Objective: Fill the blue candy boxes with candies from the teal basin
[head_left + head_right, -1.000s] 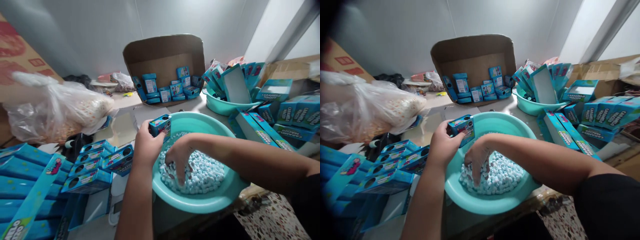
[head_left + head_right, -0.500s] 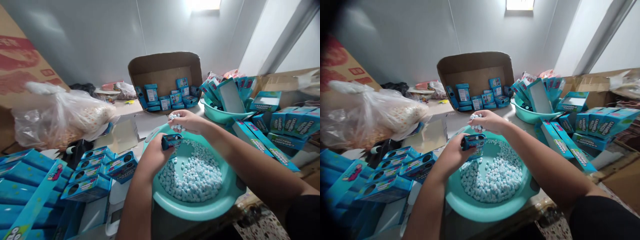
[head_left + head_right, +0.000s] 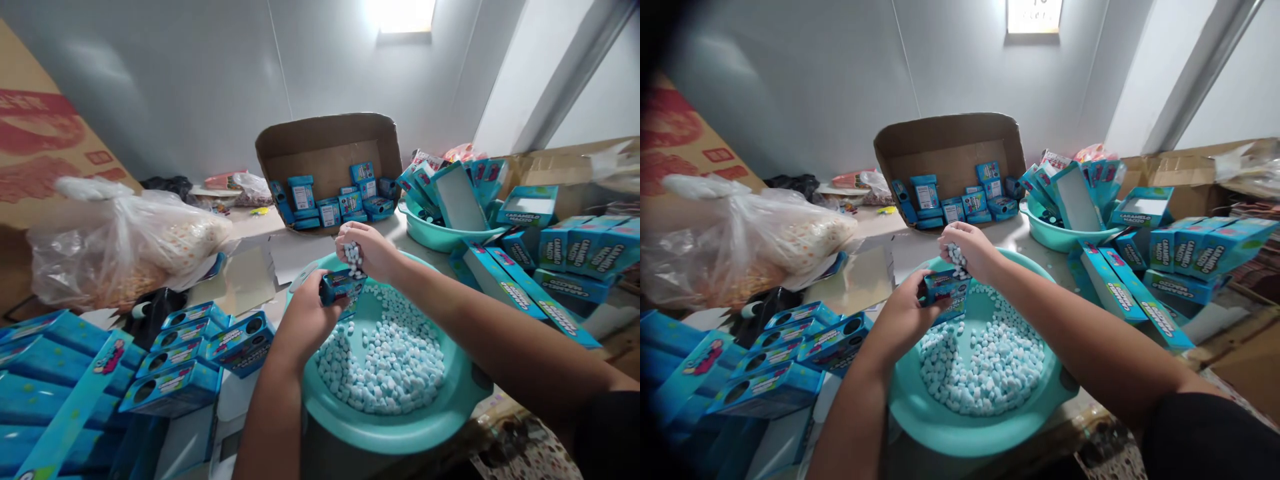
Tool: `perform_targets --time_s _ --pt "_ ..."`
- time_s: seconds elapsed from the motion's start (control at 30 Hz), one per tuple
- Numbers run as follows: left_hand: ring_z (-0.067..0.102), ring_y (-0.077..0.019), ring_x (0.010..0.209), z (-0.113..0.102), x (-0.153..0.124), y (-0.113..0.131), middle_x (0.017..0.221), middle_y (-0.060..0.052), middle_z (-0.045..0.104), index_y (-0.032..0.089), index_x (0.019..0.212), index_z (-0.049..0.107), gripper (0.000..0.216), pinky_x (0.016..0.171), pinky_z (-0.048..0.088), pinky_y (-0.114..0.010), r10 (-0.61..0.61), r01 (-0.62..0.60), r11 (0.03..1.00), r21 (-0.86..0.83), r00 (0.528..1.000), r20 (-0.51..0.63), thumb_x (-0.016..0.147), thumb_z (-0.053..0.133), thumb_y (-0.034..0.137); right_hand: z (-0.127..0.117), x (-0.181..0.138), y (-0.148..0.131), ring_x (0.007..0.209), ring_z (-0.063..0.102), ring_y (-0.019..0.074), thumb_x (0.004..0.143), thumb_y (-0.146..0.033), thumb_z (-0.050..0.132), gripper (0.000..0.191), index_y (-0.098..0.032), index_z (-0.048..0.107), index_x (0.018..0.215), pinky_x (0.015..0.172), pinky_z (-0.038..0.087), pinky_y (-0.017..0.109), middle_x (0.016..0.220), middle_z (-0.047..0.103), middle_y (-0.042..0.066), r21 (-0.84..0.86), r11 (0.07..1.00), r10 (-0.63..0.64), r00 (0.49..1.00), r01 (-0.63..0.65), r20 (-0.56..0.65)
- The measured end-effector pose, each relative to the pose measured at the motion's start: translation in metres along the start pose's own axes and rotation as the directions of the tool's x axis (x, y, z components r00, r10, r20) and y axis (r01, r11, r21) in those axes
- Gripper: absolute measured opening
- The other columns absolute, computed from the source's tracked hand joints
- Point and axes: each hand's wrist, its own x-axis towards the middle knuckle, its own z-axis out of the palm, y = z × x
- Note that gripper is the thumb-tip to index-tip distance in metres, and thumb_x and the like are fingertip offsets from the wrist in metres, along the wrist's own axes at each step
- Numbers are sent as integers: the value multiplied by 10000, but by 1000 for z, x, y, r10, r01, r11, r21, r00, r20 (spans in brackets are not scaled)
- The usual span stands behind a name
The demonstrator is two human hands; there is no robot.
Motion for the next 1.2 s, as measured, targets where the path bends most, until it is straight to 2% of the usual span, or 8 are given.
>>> perform_targets --time_s 0.13,0.27,0.57,0.77,0.9,1.03,1.1,1.2 --pt "663 -210 926 1 1 -3 1047 -13 696 243 1151 605 392 808 510 -332 -2 2 1000 -26 1000 -14 782 734 270 0 0 -3 544 510 113 608 -279 695 211 -198 518 688 537 398 235 590 550 -32 26 1000 13 1000 -13 5" --pt "667 -210 942 0 3 -6 1061 -22 700 242 1176 598 405 834 511 -343 33 -33 999 -10 999 -29 795 731 282 -1 -1 -7 561 536 121 695 -398 692 285 -199 497 638 565 420 251 606 567 -21 39 997 63 998 -63 0" --pt "669 -220 970 -1 2 -8 1080 -37 698 232 1174 599 394 857 514 -358 74 -79 994 -78 995 -61 817 736 330 -4 -1 -9 604 608 139 716 -525 768 417 -188 546 613 673 528 286 640 623 -9 60 998 20 989 -29 144" --pt "675 -210 951 -2 0 -4 1057 -29 704 229 1175 601 391 849 515 -340 103 -109 990 -94 992 -67 824 738 335 0 -1 -3 595 635 154 767 -603 737 472 -184 563 640 609 522 280 634 617 -1 17 993 -118 986 117 118" --pt "673 -201 943 -2 -2 -1 1058 -24 703 234 1198 602 422 819 521 -317 76 -82 993 -90 995 -64 815 745 339 -2 1 1 544 589 146 809 -702 655 556 -189 567 611 561 469 273 571 582 4 -216 948 -215 970 235 109" --pt "666 -210 958 -3 -1 2 1064 -35 703 222 1206 602 439 815 513 -314 27 -34 998 -50 992 -122 807 744 334 -3 -2 5 574 523 122 923 -719 476 639 -186 607 597 587 408 263 600 608 27 -478 795 -331 927 374 174" --pt "666 -216 938 -4 -1 2 1042 -40 706 209 1197 606 436 804 509 -317 18 -23 999 -30 991 -136 801 744 328 -2 -5 6 583 512 123 950 -702 439 652 -187 628 598 593 397 265 614 620 30 -532 748 -346 918 396 196" --pt "668 -220 953 -4 0 0 1053 -46 707 198 1186 609 423 831 505 -324 32 -37 999 -36 991 -131 799 739 309 0 -9 7 617 561 139 955 -672 464 615 -193 646 615 635 438 272 643 653 35 -501 764 -348 913 407 210"
